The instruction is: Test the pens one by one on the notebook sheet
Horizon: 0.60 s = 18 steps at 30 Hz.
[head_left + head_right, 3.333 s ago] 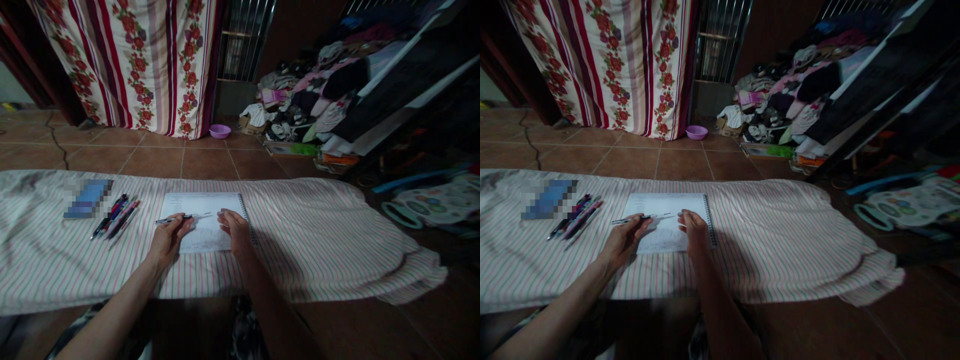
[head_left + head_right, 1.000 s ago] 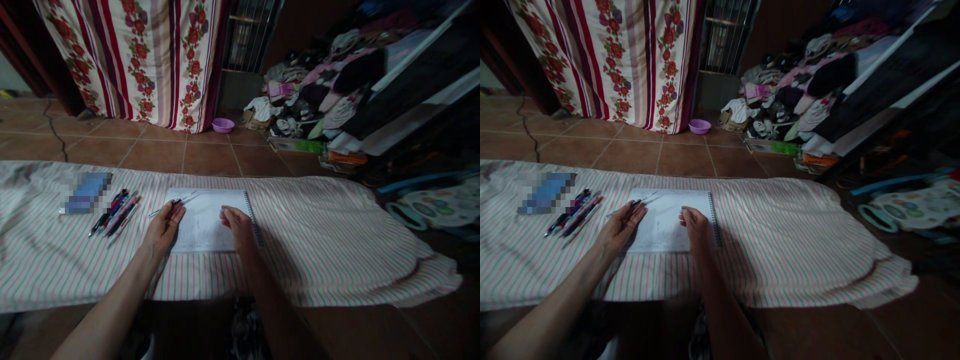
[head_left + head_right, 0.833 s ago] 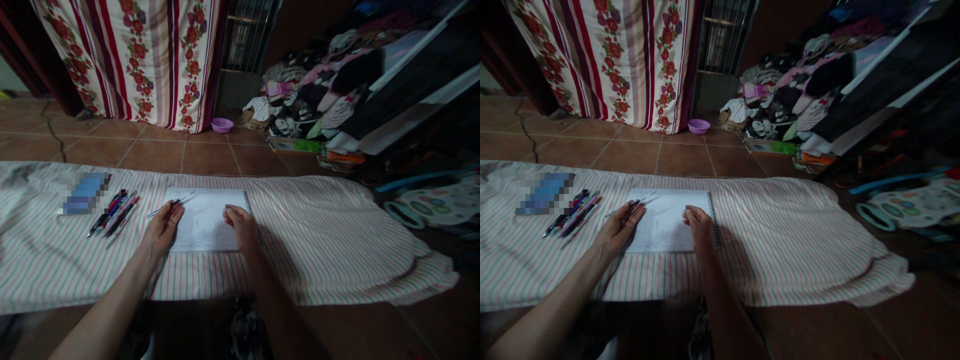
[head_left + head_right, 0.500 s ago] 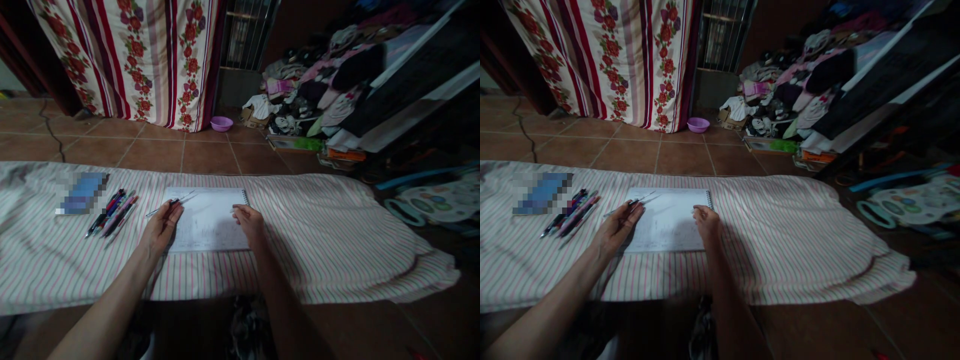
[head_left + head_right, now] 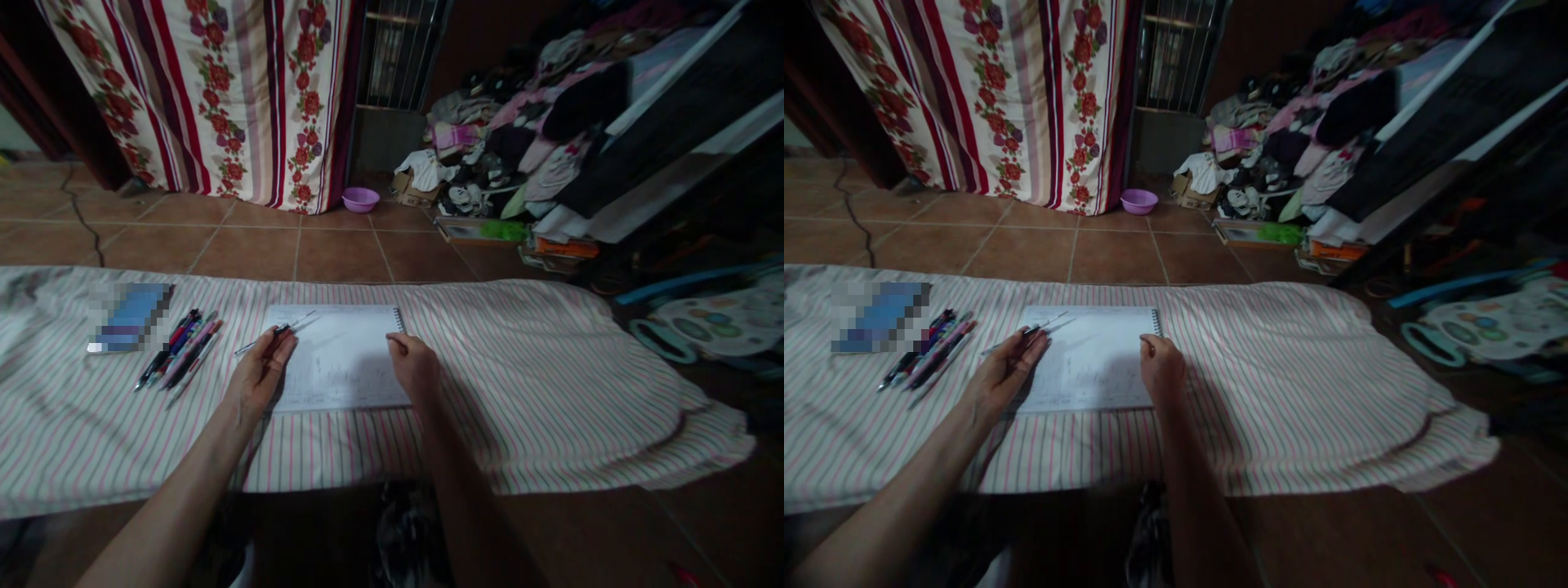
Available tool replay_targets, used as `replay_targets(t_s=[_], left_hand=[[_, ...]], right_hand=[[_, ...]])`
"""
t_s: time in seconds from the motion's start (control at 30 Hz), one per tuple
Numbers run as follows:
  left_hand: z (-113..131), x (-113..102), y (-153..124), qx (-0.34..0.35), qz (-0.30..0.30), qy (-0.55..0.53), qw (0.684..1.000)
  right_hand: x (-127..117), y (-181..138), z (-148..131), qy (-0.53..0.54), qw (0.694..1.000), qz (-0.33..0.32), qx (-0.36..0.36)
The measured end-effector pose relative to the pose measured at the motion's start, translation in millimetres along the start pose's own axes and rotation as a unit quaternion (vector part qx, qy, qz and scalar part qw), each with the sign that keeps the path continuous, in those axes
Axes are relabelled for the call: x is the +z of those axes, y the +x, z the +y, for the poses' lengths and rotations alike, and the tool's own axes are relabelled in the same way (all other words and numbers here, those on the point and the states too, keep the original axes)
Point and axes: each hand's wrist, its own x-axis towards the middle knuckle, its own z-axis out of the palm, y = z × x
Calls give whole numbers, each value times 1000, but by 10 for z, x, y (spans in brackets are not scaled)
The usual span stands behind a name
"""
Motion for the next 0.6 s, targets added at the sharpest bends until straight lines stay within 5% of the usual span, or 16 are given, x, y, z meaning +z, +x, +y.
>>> replay_targets(t_s=[0.6], left_hand=[[15, 16, -21, -4, 6, -3, 1000]], right_hand=[[40, -4, -15, -21, 1000, -6, -2]])
